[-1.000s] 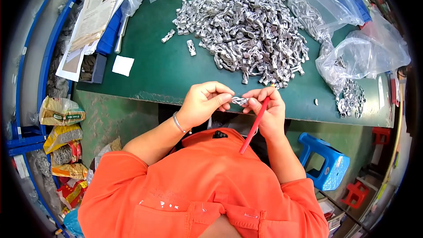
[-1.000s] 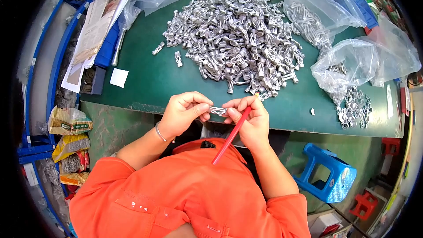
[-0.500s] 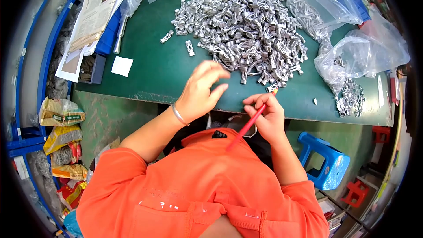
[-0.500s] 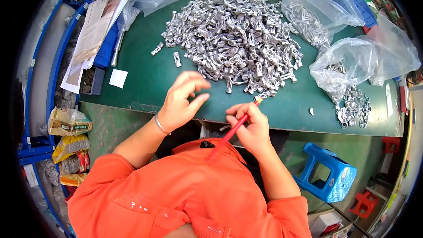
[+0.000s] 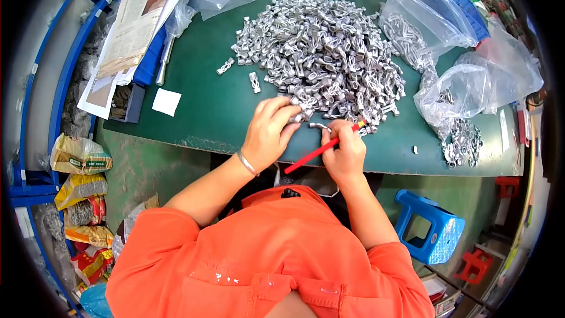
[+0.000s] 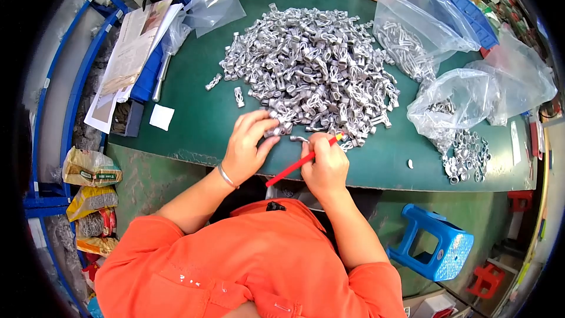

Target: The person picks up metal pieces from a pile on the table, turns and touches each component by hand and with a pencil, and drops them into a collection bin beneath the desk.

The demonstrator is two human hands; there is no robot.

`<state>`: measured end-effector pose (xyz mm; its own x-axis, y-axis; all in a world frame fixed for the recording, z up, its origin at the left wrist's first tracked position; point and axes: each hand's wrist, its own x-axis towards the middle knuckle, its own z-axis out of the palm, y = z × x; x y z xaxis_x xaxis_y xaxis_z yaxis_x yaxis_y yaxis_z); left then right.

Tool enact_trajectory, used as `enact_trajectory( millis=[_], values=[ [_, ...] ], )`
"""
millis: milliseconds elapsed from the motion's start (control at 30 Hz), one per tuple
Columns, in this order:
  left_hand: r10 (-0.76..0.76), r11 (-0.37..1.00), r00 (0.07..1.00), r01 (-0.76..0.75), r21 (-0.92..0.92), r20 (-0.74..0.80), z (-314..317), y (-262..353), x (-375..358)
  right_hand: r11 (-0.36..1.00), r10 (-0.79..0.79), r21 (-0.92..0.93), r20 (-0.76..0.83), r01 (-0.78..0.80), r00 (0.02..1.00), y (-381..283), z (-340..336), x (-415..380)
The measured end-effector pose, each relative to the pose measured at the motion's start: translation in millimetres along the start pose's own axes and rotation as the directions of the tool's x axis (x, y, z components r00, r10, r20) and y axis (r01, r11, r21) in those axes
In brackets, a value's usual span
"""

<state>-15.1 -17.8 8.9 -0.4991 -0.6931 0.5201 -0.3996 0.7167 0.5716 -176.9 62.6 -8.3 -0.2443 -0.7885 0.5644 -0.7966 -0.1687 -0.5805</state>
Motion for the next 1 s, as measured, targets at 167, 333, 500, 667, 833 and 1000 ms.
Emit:
enact_trajectory(
  millis=[167,333,500,667,833,1000],
  values=[
    [0.06,0.998,0.996,-0.059,-0.017,0.071,-1.1,4.4,-20.9,0.896,0.14,0.424,0.01,-0.131,0.99,5.6,-10.7,-12.0],
    [0.041,0.997,0.999,-0.042,0.06,0.024,-8.6,16.2,-16.4,0.581,0.329,0.749,0.143,-0.319,0.933,2.3,-15.8,-20.0],
    [-0.179,0.812,0.961,0.266,-0.519,0.213,-7.3,25.7,-23.2,0.481,0.218,0.836,0.178,-0.264,0.96,-11.9,-20.0,-19.7],
    [-0.189,0.678,0.958,0.285,-0.678,0.214,-0.9,25.0,-33.2,0.283,0.296,0.85,0.363,-0.444,0.884,-12.0,-29.8,-26.1],
    [-0.164,0.624,0.981,0.185,-0.759,0.105,2.5,34.3,-42.3,0.206,0.289,0.875,0.374,-0.439,0.881,-10.7,-23.7,-37.7],
    [0.044,0.81,0.999,-0.038,-0.585,-0.004,-5.1,33.6,-44.7,0.233,0.216,0.893,0.337,-0.384,0.916,-9.4,-21.9,-47.3]
  ],
)
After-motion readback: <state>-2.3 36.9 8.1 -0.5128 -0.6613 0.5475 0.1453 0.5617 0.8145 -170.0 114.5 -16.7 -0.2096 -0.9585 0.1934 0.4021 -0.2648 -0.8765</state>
